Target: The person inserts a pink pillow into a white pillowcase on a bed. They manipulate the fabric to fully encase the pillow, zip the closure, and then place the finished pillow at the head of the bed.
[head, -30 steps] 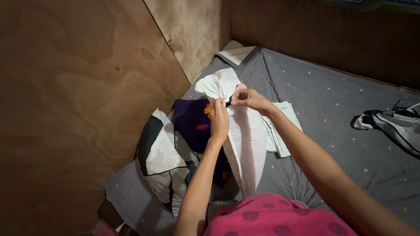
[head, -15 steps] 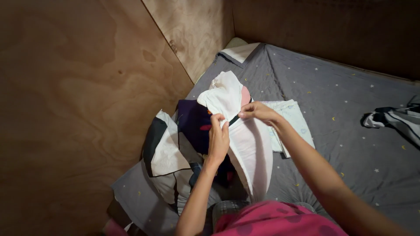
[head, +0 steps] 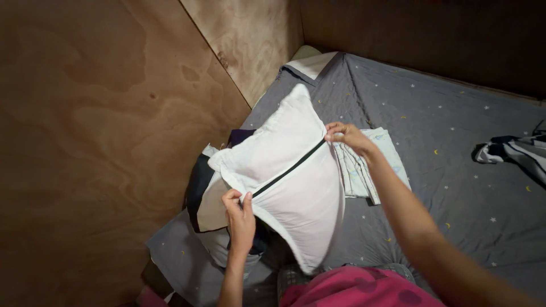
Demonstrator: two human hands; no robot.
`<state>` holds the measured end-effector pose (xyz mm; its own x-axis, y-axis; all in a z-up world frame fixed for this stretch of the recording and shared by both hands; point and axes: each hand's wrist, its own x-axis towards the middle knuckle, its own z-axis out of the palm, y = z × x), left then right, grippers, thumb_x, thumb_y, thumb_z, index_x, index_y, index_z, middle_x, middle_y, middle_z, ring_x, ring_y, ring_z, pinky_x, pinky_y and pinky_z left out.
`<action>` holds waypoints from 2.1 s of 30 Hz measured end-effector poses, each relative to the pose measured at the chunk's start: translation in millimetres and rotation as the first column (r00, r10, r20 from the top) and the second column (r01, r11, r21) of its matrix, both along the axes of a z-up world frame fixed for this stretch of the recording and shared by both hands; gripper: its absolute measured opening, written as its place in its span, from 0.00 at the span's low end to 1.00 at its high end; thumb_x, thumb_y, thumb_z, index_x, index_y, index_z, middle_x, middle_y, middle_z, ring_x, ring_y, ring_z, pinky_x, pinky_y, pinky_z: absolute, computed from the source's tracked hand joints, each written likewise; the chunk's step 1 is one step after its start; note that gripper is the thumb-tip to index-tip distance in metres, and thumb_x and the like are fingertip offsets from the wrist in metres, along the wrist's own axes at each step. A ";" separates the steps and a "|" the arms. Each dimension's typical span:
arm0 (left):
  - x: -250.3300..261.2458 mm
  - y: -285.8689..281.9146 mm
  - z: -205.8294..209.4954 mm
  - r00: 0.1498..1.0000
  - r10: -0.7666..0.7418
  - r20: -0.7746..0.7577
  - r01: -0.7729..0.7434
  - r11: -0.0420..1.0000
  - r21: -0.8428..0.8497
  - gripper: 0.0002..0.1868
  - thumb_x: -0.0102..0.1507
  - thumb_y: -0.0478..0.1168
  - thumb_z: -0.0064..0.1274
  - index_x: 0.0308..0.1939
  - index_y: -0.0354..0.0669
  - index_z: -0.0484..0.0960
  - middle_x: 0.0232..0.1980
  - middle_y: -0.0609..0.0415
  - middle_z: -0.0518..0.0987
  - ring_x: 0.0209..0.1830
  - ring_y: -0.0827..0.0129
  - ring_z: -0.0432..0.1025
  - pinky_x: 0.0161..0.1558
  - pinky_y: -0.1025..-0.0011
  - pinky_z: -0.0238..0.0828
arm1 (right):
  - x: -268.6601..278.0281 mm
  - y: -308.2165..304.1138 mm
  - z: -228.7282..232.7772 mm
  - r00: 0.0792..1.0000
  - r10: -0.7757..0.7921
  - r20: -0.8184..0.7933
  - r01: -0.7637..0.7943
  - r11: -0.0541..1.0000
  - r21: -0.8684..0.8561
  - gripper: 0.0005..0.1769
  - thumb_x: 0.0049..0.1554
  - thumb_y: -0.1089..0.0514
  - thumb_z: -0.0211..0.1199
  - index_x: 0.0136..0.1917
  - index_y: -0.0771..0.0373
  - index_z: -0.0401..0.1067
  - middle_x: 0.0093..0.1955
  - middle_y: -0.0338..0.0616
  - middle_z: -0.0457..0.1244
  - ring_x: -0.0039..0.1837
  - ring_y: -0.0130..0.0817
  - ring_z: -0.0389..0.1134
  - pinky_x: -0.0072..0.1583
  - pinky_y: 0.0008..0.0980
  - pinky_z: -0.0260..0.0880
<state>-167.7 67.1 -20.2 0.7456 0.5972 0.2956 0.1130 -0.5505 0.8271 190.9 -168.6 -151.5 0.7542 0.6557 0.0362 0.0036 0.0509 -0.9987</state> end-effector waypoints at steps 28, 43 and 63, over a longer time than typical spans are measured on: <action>45.8 -41.5 -1.0 0.949 -0.216 -0.231 0.315 0.709 0.631 0.07 0.59 0.39 0.54 0.39 0.41 0.82 0.50 0.44 0.80 0.50 0.49 0.73 0.53 0.56 0.64 | -59.6 15.0 -73.5 0.932 -0.185 -0.313 0.143 0.978 -0.152 0.47 0.44 0.49 0.78 0.72 0.59 0.62 0.70 0.51 0.60 0.71 0.43 0.62 0.69 0.40 0.64; 263.8 -214.8 103.8 0.753 -0.658 -0.007 0.657 0.753 -0.032 0.20 0.71 0.42 0.51 0.65 0.38 0.79 0.47 0.40 0.84 0.45 0.68 0.74 0.50 0.70 0.73 | -1.9 -224.6 44.9 0.979 -0.202 0.037 0.205 0.972 -0.112 0.57 0.39 0.51 0.80 0.74 0.66 0.53 0.73 0.50 0.56 0.73 0.38 0.56 0.71 0.37 0.55; 578.9 -45.0 -96.5 0.636 -0.762 0.125 0.761 0.646 0.066 0.15 0.65 0.38 0.57 0.54 0.37 0.78 0.50 0.49 0.80 0.52 0.61 0.74 0.53 0.68 0.70 | 180.9 -186.2 155.0 0.464 -0.392 0.795 0.836 0.490 -0.246 0.15 0.55 0.54 0.76 0.44 0.67 0.74 0.46 0.57 0.69 0.49 0.53 0.72 0.51 0.46 0.70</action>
